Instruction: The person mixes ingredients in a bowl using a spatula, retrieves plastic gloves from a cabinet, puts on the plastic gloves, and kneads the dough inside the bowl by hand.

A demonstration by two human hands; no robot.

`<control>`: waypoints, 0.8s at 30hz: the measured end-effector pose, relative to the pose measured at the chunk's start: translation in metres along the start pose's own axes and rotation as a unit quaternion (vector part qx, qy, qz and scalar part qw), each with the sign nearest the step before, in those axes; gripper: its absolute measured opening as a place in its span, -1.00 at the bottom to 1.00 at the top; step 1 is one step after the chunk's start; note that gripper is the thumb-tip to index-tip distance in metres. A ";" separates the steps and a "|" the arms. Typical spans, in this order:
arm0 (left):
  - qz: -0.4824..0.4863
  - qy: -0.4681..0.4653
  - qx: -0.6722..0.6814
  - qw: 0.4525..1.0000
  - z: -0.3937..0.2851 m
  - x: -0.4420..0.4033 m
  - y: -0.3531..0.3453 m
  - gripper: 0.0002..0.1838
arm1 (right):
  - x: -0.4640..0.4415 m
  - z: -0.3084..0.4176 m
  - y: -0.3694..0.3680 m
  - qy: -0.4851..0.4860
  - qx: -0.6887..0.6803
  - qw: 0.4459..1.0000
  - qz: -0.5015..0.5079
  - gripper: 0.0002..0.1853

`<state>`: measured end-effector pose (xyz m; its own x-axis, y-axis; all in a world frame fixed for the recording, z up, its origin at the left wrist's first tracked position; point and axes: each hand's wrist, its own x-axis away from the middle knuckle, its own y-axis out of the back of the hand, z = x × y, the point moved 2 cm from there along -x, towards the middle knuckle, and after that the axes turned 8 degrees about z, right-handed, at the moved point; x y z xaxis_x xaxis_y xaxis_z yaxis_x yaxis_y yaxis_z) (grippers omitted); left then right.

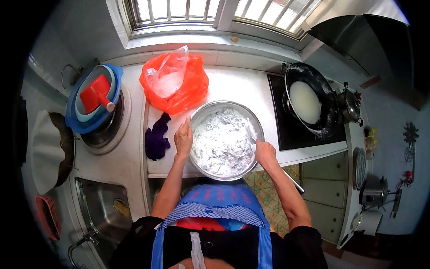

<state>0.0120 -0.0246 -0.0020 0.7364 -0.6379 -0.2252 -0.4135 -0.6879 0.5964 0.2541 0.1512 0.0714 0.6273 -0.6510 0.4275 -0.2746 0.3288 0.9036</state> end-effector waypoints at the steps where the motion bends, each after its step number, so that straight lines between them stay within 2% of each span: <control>1: 0.004 -0.006 0.000 1.000 0.001 0.000 0.000 -0.53 | -0.008 -0.006 -0.008 -0.010 -0.016 1.000 -0.013 -0.84; 3: 0.005 -0.009 -0.004 1.000 0.001 -0.003 0.001 -0.53 | -0.032 -0.015 -0.022 -0.014 -0.031 0.999 -0.026 -0.85; 5: 0.064 0.010 0.026 0.998 0.002 -0.004 0.003 -0.56 | -0.061 -0.016 -0.031 0.055 -0.079 0.995 -0.012 -0.84; 10: 0.063 -0.003 0.024 0.998 -0.001 -0.007 0.006 -0.57 | -0.093 0.032 -0.010 0.167 -0.091 0.982 -0.005 -0.84; 12: 0.056 -0.004 0.021 0.998 -0.001 -0.009 0.005 -0.59 | -0.098 0.060 -0.011 0.178 -0.008 0.984 0.020 -0.84; 13: 0.041 -0.021 0.024 0.999 0.000 -0.009 0.004 -0.62 | -0.099 0.069 -0.013 0.182 -0.009 0.983 0.023 -0.84; 16: 0.018 -0.035 0.020 0.999 0.002 -0.009 0.000 -0.64 | -0.082 0.098 -0.019 0.289 0.081 0.954 0.023 -0.79; 19: 0.003 -0.028 0.001 1.000 -0.001 -0.011 -0.001 -0.65 | -0.058 0.111 -0.031 0.308 0.106 0.945 0.021 -0.77; 24: -0.013 -0.021 -0.023 0.999 -0.002 -0.011 -0.003 -0.69 | -0.006 0.111 -0.045 0.285 0.258 0.919 -0.090 -0.61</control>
<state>0.0066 -0.0152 0.0008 0.7230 -0.6344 -0.2736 -0.3680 -0.6888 0.6246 0.1817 0.0643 0.0307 0.9357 -0.1506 0.3189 -0.3457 -0.2126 0.9139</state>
